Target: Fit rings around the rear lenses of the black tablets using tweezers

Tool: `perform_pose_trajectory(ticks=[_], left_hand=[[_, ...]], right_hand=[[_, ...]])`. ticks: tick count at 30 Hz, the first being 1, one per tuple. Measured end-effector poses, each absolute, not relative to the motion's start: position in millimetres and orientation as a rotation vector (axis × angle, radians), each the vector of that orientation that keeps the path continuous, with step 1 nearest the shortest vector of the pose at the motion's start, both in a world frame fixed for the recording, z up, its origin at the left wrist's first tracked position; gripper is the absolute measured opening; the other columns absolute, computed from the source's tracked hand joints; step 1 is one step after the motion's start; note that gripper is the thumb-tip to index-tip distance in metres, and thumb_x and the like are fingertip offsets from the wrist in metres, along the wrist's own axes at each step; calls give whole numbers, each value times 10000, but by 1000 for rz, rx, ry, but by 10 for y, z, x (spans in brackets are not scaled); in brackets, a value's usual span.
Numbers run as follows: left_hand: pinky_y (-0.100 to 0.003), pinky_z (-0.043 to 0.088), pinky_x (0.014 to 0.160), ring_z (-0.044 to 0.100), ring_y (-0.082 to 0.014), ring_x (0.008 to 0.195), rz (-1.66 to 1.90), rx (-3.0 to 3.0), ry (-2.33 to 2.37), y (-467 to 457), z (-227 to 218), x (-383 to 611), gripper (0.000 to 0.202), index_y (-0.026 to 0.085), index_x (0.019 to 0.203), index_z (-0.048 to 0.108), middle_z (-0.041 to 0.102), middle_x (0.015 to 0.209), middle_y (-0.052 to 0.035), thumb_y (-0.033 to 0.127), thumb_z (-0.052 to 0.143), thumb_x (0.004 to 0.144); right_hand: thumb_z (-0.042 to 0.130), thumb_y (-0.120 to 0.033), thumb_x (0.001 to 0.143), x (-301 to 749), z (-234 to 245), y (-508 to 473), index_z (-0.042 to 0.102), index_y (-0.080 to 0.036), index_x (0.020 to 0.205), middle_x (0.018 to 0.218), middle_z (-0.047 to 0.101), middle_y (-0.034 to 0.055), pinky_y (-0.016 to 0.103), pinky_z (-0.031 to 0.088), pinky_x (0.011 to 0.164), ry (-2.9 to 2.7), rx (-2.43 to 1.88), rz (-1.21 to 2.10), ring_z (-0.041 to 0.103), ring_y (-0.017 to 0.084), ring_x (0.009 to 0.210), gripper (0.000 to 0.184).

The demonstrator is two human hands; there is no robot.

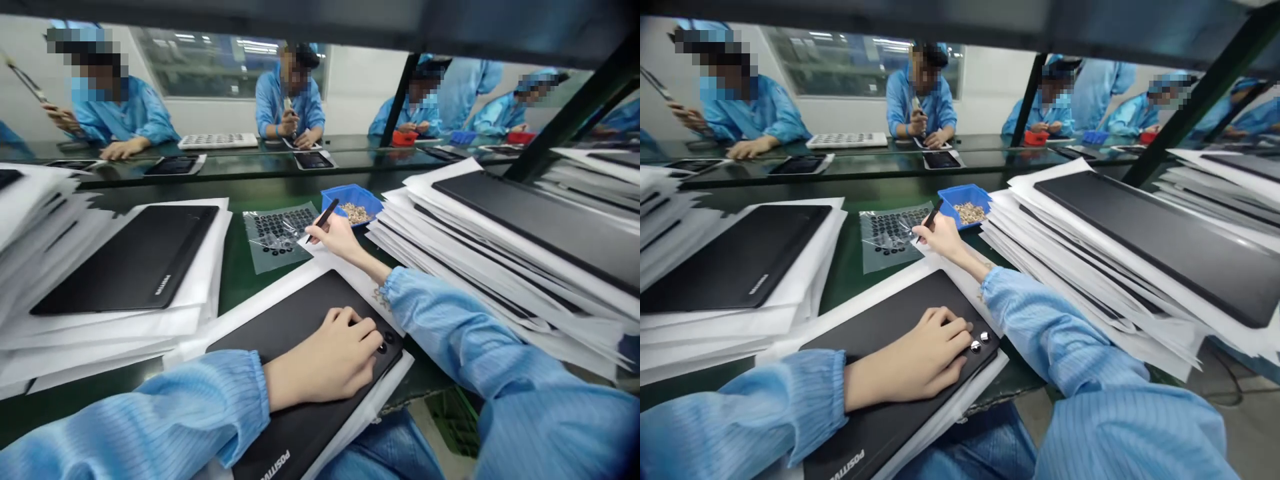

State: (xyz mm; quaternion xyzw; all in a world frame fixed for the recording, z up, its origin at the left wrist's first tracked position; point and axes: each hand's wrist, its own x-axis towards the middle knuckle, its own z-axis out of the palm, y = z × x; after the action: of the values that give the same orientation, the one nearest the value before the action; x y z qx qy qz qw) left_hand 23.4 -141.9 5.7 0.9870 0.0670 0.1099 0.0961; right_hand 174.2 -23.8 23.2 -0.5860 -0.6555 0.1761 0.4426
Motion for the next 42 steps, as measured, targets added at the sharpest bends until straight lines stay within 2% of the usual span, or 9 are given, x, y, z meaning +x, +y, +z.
perform_pose_trajectory(ticks=[8,12,17,22,25,28,33,38,42], left_hand=[[-340,408,846,481,-200,912,407,2961,172,-1428,29,212,95,154,895,515,572,953,-35,241,480,884],[-324,412,869,482,-206,973,404,2922,257,-1321,69,158,122,167,954,537,574,1051,-40,242,499,866],[-431,384,909,456,-264,1022,506,2800,820,-886,138,-83,217,107,1058,509,524,1099,-133,180,417,876],[-330,438,700,553,-213,790,421,2596,1194,-477,92,-242,158,137,946,508,557,893,-82,263,454,867],[-274,377,562,528,-168,608,340,2524,1226,-409,47,-240,174,179,748,483,540,692,-19,300,450,868],[-263,345,564,510,-152,603,346,2494,1178,-453,86,-211,270,196,660,409,524,650,-4,312,385,903],[-276,342,629,489,-152,674,420,2471,1085,-598,283,-169,258,206,713,364,508,727,-1,317,302,938],[-283,345,593,475,-150,602,349,2393,1101,-650,359,-189,253,212,784,367,483,669,18,355,249,956],[-259,390,552,538,-158,602,223,2338,1070,-682,418,-210,235,190,892,465,553,677,12,424,439,891]], right_hand=[[600,-210,780,1637,89,-292,516,-168,704,780,634,68,269,466,692,-1864,-1460,296,610,172,705,121],[543,-250,842,1718,187,-455,536,-156,799,881,635,90,262,460,732,-1867,-1502,245,607,175,790,104],[395,-303,933,1961,270,-759,529,-158,755,712,640,45,243,438,660,-1884,-1658,306,598,141,633,266],[519,-219,845,2097,243,-857,542,-164,635,632,630,55,263,403,644,-1909,-1865,353,585,172,626,218],[531,-283,834,2101,228,-865,529,-174,575,582,612,69,274,392,612,-1904,-1947,405,591,199,621,281],[548,-350,816,2094,221,-884,493,-183,540,587,587,71,272,371,591,-1918,-1968,467,589,213,649,328],[508,-455,827,2121,212,-881,459,-183,569,617,522,52,275,319,583,-1873,-1970,545,527,201,667,378],[502,-580,777,2168,239,-873,385,-186,525,541,383,-21,248,255,511,-1908,-1815,805,390,114,539,483],[415,-735,722,2131,271,-916,338,-217,589,449,226,-90,222,172,390,-1857,-1699,1063,207,64,392,541]])
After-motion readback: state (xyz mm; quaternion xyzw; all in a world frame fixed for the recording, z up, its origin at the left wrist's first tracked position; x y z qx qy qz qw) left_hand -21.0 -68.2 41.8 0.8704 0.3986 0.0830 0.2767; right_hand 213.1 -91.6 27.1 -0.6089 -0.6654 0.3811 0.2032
